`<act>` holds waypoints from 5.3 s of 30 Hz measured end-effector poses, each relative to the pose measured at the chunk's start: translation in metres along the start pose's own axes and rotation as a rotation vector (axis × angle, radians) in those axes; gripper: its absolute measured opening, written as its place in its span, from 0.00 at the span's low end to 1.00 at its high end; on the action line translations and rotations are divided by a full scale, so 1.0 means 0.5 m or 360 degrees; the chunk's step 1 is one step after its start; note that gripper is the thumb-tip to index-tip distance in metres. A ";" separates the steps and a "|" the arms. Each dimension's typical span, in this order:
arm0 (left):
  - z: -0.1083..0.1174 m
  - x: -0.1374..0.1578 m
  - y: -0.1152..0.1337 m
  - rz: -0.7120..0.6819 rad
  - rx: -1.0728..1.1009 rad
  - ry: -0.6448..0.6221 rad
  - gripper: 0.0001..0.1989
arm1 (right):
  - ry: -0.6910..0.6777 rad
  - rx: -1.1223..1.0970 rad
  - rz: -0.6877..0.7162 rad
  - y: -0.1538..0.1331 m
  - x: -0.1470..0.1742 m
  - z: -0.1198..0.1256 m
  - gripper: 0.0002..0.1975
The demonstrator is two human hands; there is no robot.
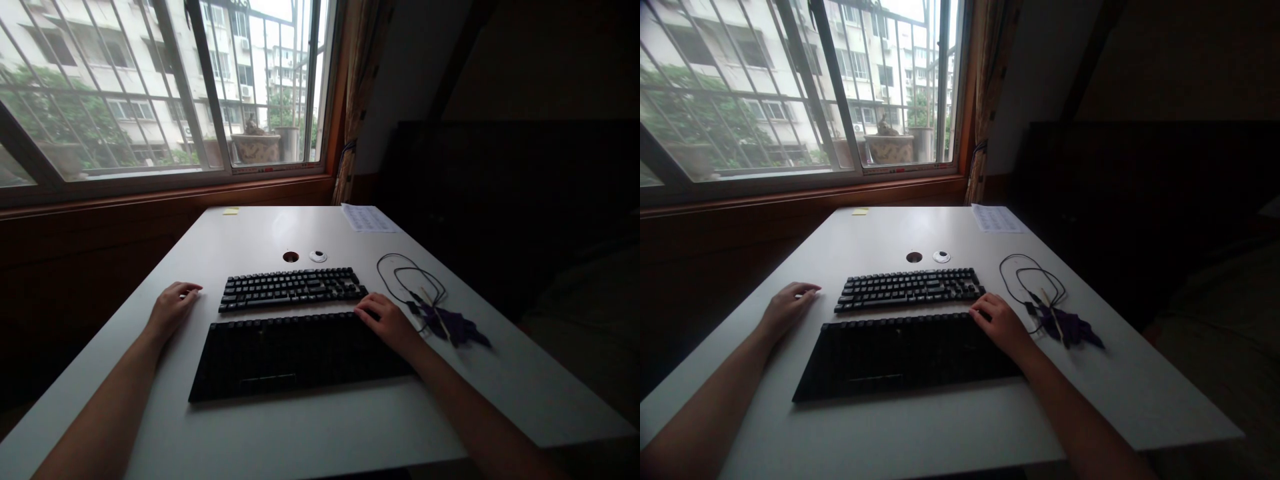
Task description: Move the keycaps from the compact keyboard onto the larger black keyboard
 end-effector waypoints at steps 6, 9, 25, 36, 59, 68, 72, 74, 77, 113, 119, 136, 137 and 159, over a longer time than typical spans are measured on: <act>0.001 0.003 0.007 -0.0007 -0.0001 -0.0004 0.20 | -0.0014 -0.0012 0.0022 0.003 0.001 -0.003 0.08; -0.002 0.002 0.003 -0.0030 -0.0012 0.0001 0.20 | -0.0016 -0.0003 0.0026 0.001 0.001 -0.002 0.08; -0.029 -0.079 0.018 -0.0283 -0.0122 -0.0332 0.24 | -0.0033 -0.0002 0.0052 0.001 0.001 -0.002 0.10; -0.080 -0.066 0.003 -0.0631 -0.0347 -0.0211 0.26 | -0.0044 0.0004 0.0033 -0.004 0.002 0.002 0.09; -0.055 -0.055 -0.014 -0.0551 -0.0332 0.0026 0.17 | -0.0060 -0.0022 0.0046 0.001 0.002 0.001 0.09; -0.062 -0.069 -0.011 -0.0482 -0.0349 0.0013 0.20 | -0.0055 -0.0004 0.0051 0.005 0.002 -0.001 0.09; -0.060 -0.075 -0.004 -0.0445 -0.0343 -0.0047 0.19 | -0.0057 0.0005 0.0046 0.005 0.002 0.000 0.09; -0.057 -0.075 0.001 -0.0427 -0.0290 -0.0060 0.19 | -0.0048 0.0009 0.0043 0.007 0.001 -0.001 0.10; -0.047 -0.068 0.011 -0.0363 -0.0088 -0.0102 0.20 | -0.0032 0.0026 0.0054 0.009 0.000 -0.002 0.10; 0.028 0.190 0.137 -0.0477 0.0358 -0.0479 0.14 | -0.0027 0.0036 0.0071 0.010 0.000 -0.001 0.10; 0.028 0.189 0.137 -0.0468 0.0368 -0.0473 0.15 | -0.0023 0.0040 0.0081 0.014 0.001 -0.003 0.09; 0.024 0.190 0.132 -0.0526 0.0367 -0.0486 0.13 | -0.0019 0.0034 0.0064 0.004 0.001 0.001 0.10; 0.025 0.190 0.132 -0.0524 0.0373 -0.0485 0.14 | -0.0019 0.0033 0.0063 0.004 0.001 0.001 0.10; -0.003 0.185 0.128 -0.0096 0.0455 -0.0355 0.24 | -0.0036 0.0056 0.0079 0.012 0.000 -0.003 0.09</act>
Point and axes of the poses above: each hand's wrist, its own x-axis away from the middle knuckle, its own z-axis out of the back of the hand, y = z × x, the point moved 2 cm from there along -x, towards the middle knuckle, and after that the axes turned 9 degrees about -y, right-handed, at the moved point
